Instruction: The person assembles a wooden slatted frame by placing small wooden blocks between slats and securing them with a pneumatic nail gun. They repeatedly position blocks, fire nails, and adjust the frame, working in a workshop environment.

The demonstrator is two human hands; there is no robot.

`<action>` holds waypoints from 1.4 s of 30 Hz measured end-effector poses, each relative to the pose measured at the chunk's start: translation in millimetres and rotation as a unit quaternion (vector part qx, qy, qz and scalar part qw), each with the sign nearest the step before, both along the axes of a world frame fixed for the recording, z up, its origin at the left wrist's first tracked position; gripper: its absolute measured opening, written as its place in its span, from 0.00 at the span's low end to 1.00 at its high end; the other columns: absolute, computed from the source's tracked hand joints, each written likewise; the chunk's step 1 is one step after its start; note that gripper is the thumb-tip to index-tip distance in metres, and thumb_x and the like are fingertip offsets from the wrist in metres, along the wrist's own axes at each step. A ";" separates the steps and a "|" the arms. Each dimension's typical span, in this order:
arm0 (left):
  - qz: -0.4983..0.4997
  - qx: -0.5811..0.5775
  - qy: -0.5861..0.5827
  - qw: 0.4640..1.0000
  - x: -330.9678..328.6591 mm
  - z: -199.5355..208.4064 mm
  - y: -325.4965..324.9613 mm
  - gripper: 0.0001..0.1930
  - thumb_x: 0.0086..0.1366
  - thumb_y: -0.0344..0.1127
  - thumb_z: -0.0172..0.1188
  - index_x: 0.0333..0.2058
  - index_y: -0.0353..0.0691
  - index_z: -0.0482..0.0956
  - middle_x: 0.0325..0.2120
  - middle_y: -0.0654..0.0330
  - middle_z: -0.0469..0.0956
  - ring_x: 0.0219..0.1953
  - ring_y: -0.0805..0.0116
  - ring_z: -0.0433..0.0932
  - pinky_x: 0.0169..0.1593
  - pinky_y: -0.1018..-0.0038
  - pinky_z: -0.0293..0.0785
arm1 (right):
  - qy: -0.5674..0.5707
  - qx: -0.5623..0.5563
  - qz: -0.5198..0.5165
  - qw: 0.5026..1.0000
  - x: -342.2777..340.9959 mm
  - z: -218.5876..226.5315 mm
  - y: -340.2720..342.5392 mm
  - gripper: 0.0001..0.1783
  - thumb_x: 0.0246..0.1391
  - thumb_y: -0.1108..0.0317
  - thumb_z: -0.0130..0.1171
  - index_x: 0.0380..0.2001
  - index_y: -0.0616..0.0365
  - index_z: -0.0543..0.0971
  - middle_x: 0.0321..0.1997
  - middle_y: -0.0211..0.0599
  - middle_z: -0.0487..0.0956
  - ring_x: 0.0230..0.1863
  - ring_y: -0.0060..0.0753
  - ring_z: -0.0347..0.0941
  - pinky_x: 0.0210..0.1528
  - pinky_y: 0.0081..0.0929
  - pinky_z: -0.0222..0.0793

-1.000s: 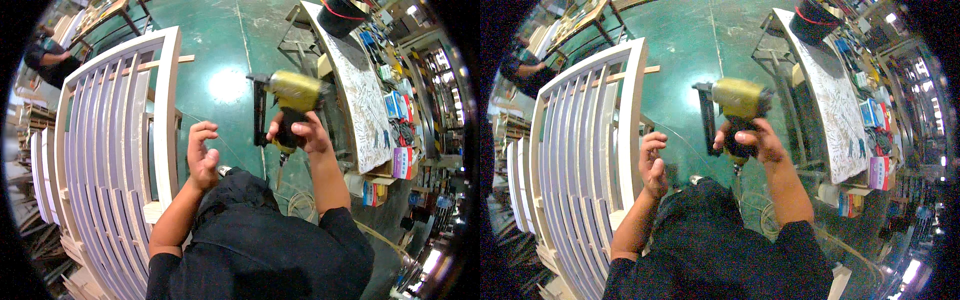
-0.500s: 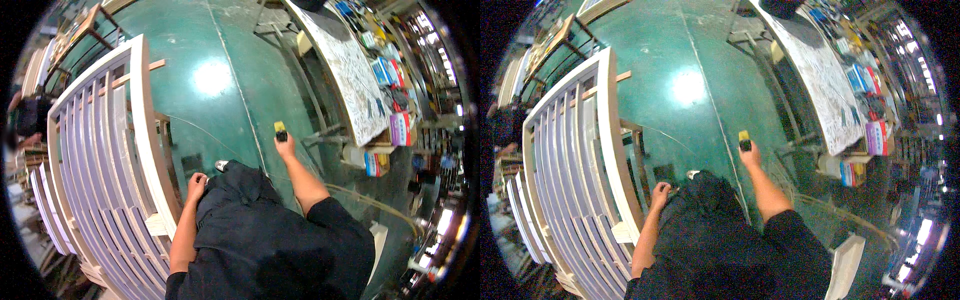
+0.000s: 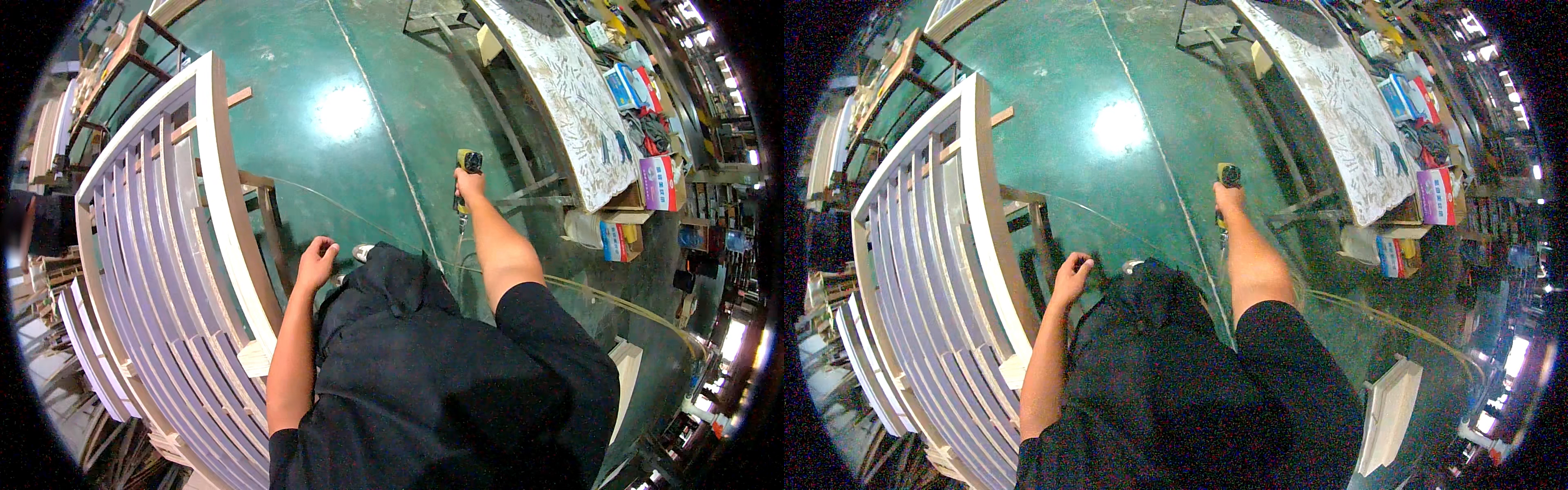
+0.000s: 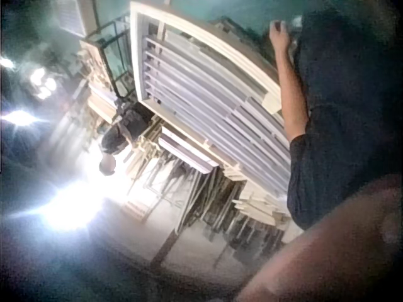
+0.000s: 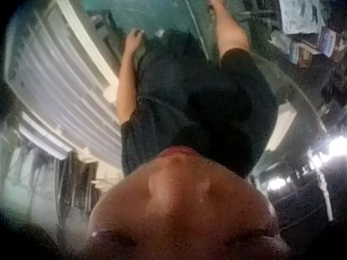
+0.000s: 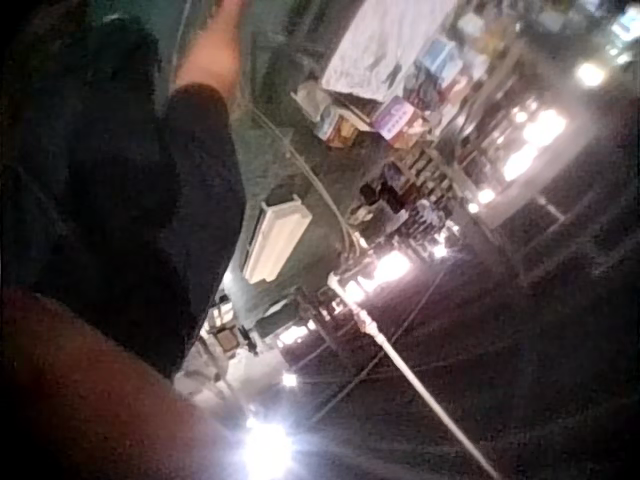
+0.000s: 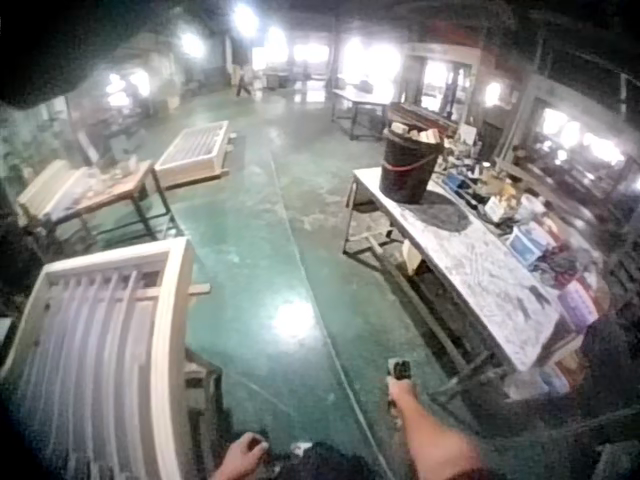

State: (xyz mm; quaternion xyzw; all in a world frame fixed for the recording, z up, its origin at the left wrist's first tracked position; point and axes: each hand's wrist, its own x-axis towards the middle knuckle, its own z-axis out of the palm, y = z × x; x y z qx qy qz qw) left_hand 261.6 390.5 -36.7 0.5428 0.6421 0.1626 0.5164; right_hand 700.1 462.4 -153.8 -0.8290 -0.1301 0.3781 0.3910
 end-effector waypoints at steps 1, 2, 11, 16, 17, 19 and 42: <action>0.007 0.007 -0.009 1.000 -1.7 -0.5 -2.0 0.13 0.69 0.40 0.63 0.44 0.36 0.79 0.34 0.59 0.83 0.38 0.69 0.80 0.46 0.70 0.76 | -0.010 -0.004 0.007 1.000 -0.6 2.6 2.3 0.11 0.47 0.68 0.65 0.19 0.61 0.74 0.14 0.35 0.74 0.11 0.31 0.70 0.17 0.32 0.68; 0.005 -0.004 -0.007 1.000 0.6 3.5 -3.1 0.14 0.69 0.40 0.63 0.44 0.35 0.79 0.34 0.58 0.83 0.38 0.69 0.81 0.46 0.70 0.76 | -0.020 -0.010 0.012 1.000 1.8 4.2 1.2 0.11 0.47 0.68 0.65 0.19 0.62 0.74 0.14 0.35 0.74 0.11 0.31 0.70 0.17 0.32 0.68; -0.035 0.002 0.001 0.999 2.1 -7.1 -17.5 0.15 0.69 0.41 0.62 0.45 0.35 0.80 0.37 0.52 0.85 0.41 0.63 0.83 0.49 0.67 0.77 | -0.051 -0.047 0.055 0.996 4.7 -1.0 -8.6 0.10 0.47 0.67 0.64 0.21 0.62 0.76 0.15 0.35 0.75 0.13 0.31 0.71 0.20 0.32 0.69; -0.044 -0.005 0.017 0.999 1.8 -1.0 -19.3 0.15 0.70 0.42 0.62 0.45 0.36 0.79 0.37 0.54 0.84 0.41 0.63 0.82 0.49 0.67 0.76 | -0.032 -0.031 0.047 0.998 -7.6 -3.1 -23.0 0.09 0.47 0.67 0.64 0.22 0.61 0.76 0.16 0.35 0.76 0.14 0.30 0.72 0.20 0.33 0.69; -0.050 -0.001 0.012 0.999 1.8 -1.2 -20.9 0.15 0.70 0.43 0.62 0.46 0.36 0.79 0.37 0.55 0.83 0.41 0.65 0.81 0.49 0.68 0.76 | -0.032 -0.030 0.049 0.998 -9.3 -2.2 -29.4 0.09 0.47 0.67 0.64 0.22 0.61 0.76 0.16 0.35 0.75 0.14 0.30 0.72 0.20 0.33 0.69; -0.058 0.018 0.006 0.998 2.6 1.4 -22.0 0.15 0.70 0.43 0.61 0.46 0.36 0.79 0.37 0.55 0.83 0.41 0.65 0.81 0.49 0.68 0.76 | -0.031 -0.025 0.047 0.998 -6.8 -15.8 -44.6 0.09 0.47 0.68 0.63 0.23 0.61 0.76 0.17 0.34 0.75 0.14 0.30 0.72 0.20 0.33 0.69; 0.086 -0.225 -0.078 0.967 -39.6 -232.5 -257.7 0.12 0.68 0.43 0.62 0.38 0.39 0.78 0.24 0.59 0.79 0.24 0.65 0.79 0.25 0.64 0.73 | -0.143 -0.118 0.018 0.983 130.0 57.1 -165.5 0.15 0.51 0.62 0.68 0.29 0.65 0.79 0.20 0.39 0.80 0.16 0.35 0.77 0.23 0.35 0.73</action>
